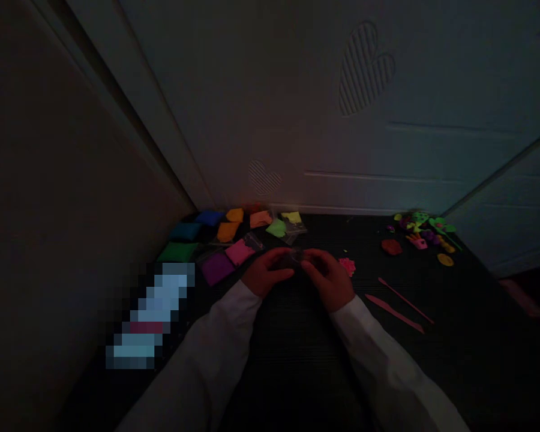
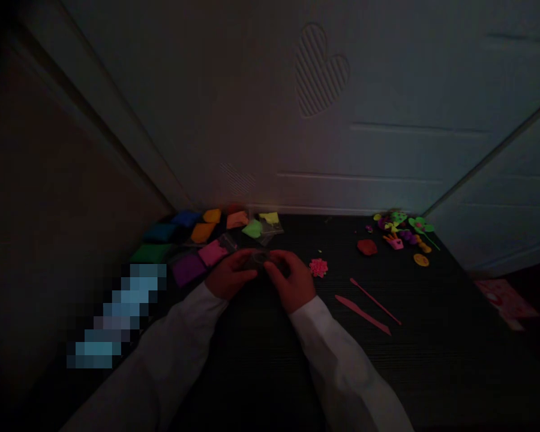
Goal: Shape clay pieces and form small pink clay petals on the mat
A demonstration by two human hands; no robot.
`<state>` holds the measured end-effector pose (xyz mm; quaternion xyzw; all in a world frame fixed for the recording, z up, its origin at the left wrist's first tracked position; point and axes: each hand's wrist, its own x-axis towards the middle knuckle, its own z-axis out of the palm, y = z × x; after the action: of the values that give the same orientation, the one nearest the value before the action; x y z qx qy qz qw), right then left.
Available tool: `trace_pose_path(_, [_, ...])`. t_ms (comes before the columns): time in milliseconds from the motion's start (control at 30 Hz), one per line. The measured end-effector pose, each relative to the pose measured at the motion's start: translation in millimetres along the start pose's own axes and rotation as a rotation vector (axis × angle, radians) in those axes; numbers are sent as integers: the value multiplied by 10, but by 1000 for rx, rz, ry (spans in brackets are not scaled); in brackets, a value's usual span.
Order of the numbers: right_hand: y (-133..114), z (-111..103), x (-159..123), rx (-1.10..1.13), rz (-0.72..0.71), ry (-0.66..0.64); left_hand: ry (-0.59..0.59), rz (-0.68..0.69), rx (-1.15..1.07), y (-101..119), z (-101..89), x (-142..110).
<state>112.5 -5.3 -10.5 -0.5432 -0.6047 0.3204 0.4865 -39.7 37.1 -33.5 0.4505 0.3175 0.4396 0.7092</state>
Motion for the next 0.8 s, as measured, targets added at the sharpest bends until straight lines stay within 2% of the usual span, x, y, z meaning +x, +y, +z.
trace_pose_path(200, [-4, -18, 27, -64, -30, 28, -2, 52, 141, -14, -39, 4])
trace_pose_path(400, [-35, 4, -1, -214, -157, 11, 57, 66, 399, 138, 20, -48])
trace_pose_path(600, [-58, 1, -19, -255, -184, 18, 87, 118, 597, 249, 80, -72])
trace_pose_path(800, [-111, -26, -14, -227, -210, -19, 133, 154, 615, 225, 74, -67])
